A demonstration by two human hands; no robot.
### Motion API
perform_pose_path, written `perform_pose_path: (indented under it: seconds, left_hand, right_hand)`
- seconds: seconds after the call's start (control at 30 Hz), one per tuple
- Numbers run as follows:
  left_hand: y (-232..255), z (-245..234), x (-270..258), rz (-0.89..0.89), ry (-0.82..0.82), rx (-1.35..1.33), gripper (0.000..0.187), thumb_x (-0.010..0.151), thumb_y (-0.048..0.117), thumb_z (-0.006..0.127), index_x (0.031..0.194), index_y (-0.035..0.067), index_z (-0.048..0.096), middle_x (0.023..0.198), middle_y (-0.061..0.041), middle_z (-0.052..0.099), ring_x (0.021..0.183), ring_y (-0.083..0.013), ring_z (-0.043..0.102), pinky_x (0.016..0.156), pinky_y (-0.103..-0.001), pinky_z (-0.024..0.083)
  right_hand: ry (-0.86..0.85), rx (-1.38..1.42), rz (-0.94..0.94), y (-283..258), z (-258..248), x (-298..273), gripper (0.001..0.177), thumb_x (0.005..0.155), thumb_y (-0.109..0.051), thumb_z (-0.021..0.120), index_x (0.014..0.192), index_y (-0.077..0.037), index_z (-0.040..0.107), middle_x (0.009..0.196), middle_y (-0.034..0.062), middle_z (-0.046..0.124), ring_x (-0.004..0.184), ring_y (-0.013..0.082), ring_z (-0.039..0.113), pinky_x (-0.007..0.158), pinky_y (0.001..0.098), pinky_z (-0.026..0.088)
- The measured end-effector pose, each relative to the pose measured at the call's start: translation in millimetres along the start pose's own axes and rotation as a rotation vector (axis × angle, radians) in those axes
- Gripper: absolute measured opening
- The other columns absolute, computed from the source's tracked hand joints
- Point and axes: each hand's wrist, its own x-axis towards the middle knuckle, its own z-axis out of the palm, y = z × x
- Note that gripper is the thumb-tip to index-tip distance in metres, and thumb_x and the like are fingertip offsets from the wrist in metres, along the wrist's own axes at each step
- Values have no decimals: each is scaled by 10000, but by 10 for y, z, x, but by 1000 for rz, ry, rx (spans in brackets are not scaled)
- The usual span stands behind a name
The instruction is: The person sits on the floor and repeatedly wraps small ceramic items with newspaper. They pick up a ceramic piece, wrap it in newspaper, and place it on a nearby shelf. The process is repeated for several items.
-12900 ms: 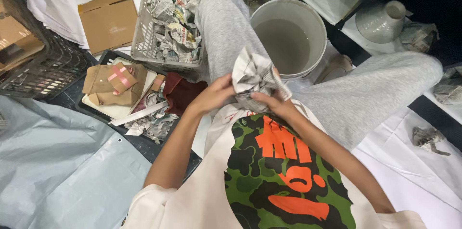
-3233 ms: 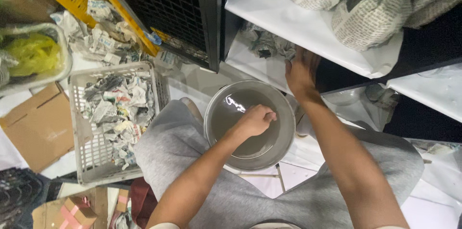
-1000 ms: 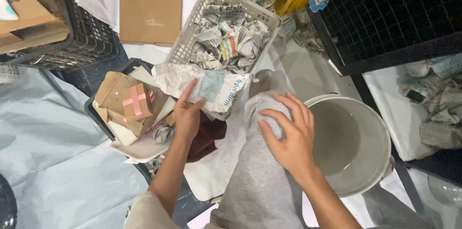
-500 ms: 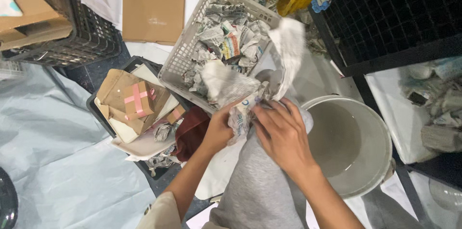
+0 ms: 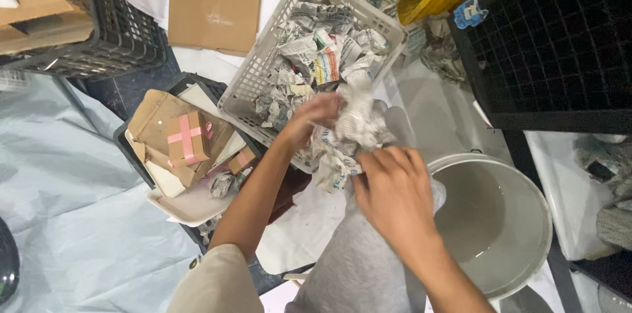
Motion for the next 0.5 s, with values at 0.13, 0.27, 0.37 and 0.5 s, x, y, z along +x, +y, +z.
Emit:
perform_pose_path:
  seconds: [0.13,0.27,0.37,0.5]
  left_hand:
    - [0,-158,518,307,543,1149,408,851,109,692,1255,164,716,1429,-196,500,1329,-366,487,1143,-467,394]
    - [-58,-91,815,200,550,1420,402,804,78,675,1162,225,782,1574,-227,322,1443,-441,263,1205,-532,213]
    - [-101,-130,909,113,599,1463,424,749,130,730,1171,91,713,1604,-275,197,1451,-473,152,1190,-576,125]
    - [-108,-359,1044,371,820,1411,403,772,116,738,1129,-49,649,1526,-276,395,1403,-463,311,1146,-577,214]
  right_hand:
    - [34,32,34,3,10,-16,270,740,-182,769,962,-32,736,913,113,726,953,300,643,946,445,439]
    - [13,49,106,3,-14,70,259,759,-193,768,963,-36,742,904,109,729,943,290,645,929,439,437]
    - [8,58,96,-15,-24,94,274,751,-193,759,982,-46,749,899,105,731,934,293,643,925,444,433]
    - [-44,67,123,-7,-16,81,281,761,-198,756,1002,-53,753,883,101,732,924,285,644,925,441,430]
